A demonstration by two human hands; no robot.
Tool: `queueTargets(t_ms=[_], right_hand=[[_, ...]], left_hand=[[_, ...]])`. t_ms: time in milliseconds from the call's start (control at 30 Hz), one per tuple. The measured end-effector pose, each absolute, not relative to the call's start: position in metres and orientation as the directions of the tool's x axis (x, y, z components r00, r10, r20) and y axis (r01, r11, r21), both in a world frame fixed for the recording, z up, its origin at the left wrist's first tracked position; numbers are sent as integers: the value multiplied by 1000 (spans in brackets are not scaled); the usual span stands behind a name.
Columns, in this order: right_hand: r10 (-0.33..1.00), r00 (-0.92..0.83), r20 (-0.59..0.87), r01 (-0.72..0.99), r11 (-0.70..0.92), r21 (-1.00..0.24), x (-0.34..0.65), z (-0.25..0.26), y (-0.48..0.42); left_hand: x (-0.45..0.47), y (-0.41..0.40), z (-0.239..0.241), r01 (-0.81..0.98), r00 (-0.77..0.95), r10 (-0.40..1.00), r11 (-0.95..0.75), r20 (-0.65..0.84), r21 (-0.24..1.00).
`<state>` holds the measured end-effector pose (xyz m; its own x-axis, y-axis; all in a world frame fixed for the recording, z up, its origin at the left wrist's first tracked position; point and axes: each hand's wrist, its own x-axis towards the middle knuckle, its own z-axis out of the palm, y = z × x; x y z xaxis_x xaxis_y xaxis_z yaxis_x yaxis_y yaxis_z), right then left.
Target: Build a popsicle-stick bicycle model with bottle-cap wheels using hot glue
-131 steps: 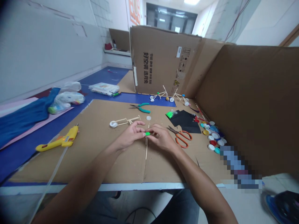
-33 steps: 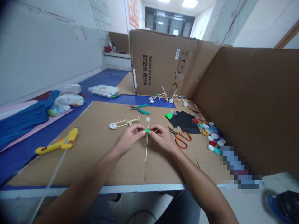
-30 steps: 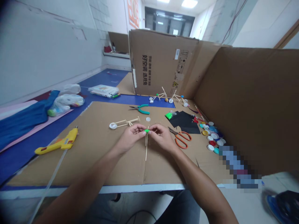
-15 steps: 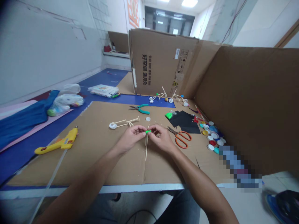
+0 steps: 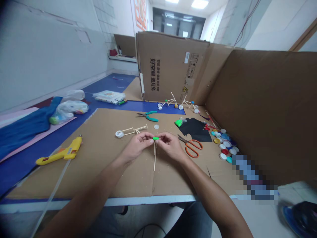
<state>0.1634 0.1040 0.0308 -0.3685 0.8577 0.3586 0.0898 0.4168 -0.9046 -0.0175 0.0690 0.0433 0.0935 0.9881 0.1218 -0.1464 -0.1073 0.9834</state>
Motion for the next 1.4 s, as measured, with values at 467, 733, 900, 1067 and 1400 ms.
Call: queueTargets(t_ms=[467,733,900,1067,1400], right_hand=[[800,-398,450,201,554,-808,164,36,100],[757,-428,493,212,615,-760,163,36,100],[773,-399,494,204,600,-774,165,39,101],[777,-402,485,189,588,-786,168,44,101],[746,-421,516,147,617,-773,168,45,99]], left_hand=[[-19,70,42,-94,115,991,-50,61,994],[-19,69,43,-66,133,990,-33,42,997],[-22,68,46,-24,71,979,-189,191,982],[-24,65,48,230,57,929,-370,367,900],[-23,63,45,351,50,888,-444,457,824]])
